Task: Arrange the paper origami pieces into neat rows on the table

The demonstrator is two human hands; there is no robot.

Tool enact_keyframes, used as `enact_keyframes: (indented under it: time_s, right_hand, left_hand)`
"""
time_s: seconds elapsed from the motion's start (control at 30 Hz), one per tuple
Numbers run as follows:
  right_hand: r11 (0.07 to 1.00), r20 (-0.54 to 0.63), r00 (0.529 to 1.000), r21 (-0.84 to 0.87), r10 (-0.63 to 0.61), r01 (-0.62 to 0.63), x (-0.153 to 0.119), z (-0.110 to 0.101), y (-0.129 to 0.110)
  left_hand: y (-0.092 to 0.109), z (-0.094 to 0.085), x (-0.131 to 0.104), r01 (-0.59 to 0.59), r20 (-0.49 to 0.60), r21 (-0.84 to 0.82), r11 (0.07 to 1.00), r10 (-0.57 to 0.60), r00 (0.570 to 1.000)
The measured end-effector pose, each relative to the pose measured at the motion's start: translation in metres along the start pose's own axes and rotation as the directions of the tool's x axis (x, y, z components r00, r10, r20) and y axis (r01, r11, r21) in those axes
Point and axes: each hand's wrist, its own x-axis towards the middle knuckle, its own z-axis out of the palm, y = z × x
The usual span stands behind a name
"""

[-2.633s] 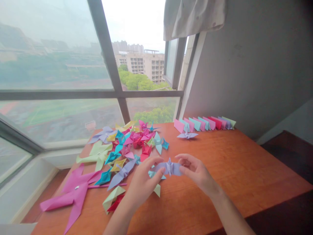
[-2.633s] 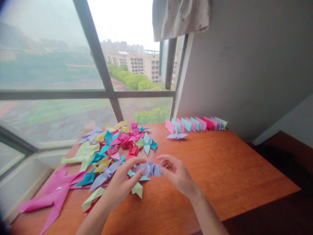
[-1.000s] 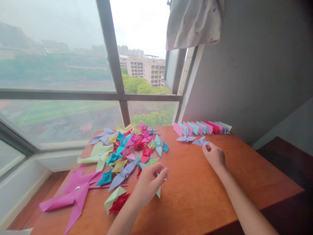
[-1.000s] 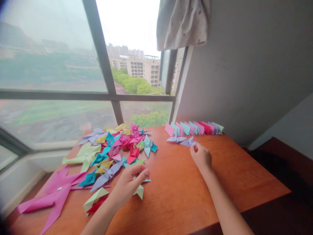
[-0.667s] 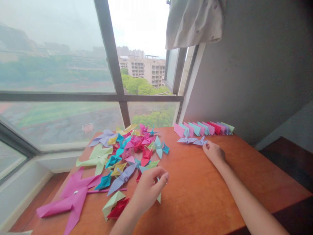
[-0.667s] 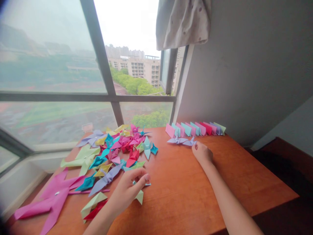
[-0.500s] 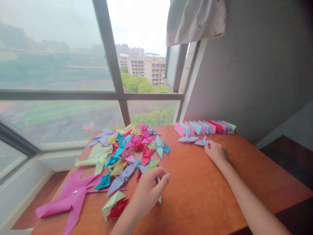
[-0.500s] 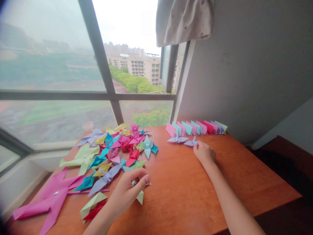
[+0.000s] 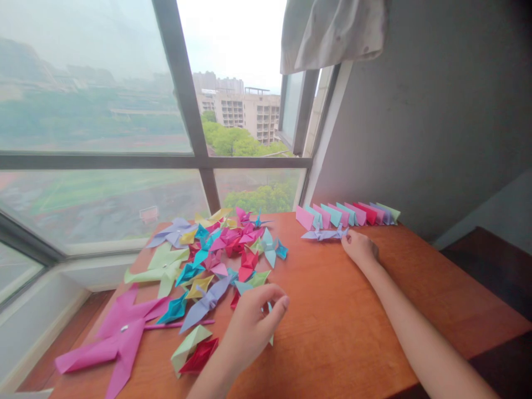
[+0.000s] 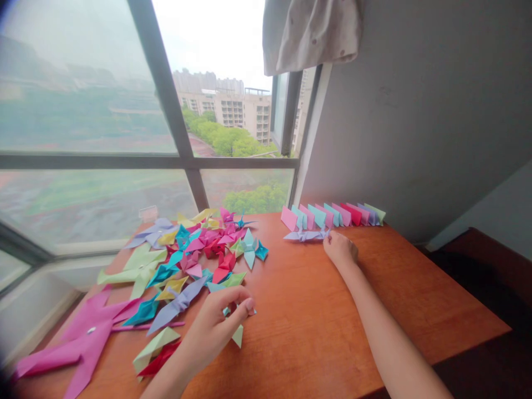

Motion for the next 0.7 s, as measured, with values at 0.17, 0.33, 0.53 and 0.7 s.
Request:
enact_keyframes:
  time_s: [0.17,0.33,0.53,0.7]
  right_hand:
    - [1.000,-0.004,1.000,0.017,0.007,-0.007,-0.0007,-0.0021,-0.0040]
    - [0.998,-0.020,0.999,0.049,0.045,-0.044,-0.0015,-0.0028,-0.0061]
    - [0.999,-0.026,0.999,0.021,0.040,-0.040,0.0025,-0.0016,-0.0079]
    - [0.999,-0.033,0.999,0.015,0.042,-0.042,0.0060,-0.0018,-0.0098]
  left_hand:
    - [-0.0008,-0.0001,-0.0002,-0.008,-0.002,-0.006,1.000,0.008,1.000]
    - [0.0010,-0.0007,-0.0011,-0.004,-0.002,-0.005,1.000,0.004,1.000]
    - [0.0009,-0.0004,-0.0006,-0.003,-0.004,0.007,1.000,0.003,1.000]
    - [0.0003,-0.0009,-0.0002,-0.002,0.001,0.003,1.000,0.002,1.000]
